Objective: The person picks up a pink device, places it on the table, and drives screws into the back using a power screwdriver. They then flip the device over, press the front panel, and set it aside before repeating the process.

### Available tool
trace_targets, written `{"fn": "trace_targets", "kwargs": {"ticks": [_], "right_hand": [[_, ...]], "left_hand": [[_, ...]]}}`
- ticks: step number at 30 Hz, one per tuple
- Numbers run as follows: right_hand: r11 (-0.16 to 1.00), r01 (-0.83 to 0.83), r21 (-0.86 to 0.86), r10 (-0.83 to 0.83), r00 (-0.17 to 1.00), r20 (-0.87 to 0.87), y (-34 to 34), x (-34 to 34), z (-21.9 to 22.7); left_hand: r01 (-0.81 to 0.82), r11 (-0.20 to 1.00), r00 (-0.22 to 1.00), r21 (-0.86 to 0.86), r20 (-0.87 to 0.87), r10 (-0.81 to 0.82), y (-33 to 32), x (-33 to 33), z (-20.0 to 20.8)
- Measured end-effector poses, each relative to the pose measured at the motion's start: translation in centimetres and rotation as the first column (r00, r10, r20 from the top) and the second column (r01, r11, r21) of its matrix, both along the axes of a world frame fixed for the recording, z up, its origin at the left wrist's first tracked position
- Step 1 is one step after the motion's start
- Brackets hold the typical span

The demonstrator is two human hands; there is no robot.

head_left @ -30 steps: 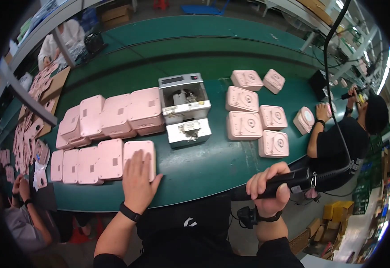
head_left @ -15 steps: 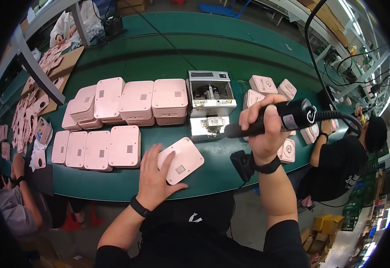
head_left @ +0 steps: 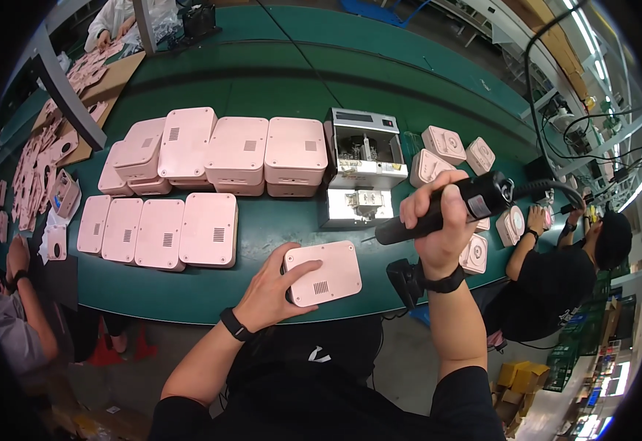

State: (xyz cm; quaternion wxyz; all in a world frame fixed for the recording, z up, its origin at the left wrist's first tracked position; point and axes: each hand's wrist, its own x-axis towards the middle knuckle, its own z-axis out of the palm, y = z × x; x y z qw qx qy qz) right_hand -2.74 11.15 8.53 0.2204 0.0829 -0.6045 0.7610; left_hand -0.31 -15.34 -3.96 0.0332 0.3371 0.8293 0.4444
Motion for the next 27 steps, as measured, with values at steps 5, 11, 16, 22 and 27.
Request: {"fn": "trace_targets", "kwargs": {"ticks": [5,11,16,22,27], "right_hand": [[0.999,-0.028,-0.020,0.027,0.999,-0.025,-0.8,0.6,-0.5],[0.999,-0.037,0.033,0.037,0.999,-0.016,-1.7,0.6,-3.2],[0.999,-0.033,-0.008,0.033,0.999,0.009,-1.9,0.1,-3.4],[0.995,-0.085,0.042,0.085,0.996,0.000,-1.4,0.7,-3.3],[1.000,0.010,-0.007,-0.010,0.996,-0.084,-1.1,0.0,-0.5]], "left_hand": [[0.008,1.000,1.000,0.002,0.004,-0.008,0.2,-0.3,0.0],[0.008,1.000,1.000,0.017,0.005,-0.008,0.2,-0.4,0.0],[-0.001,1.000,1.000,0.019,-0.007,0.002,0.1,-0.4,-0.2],[-0.001,1.000,1.000,0.008,0.016,0.001,0.2,-0.3,-0.2],[-0.001,1.000,1.000,-0.010,0.020,0.001,1.2,-0.4,-0.1]]}}
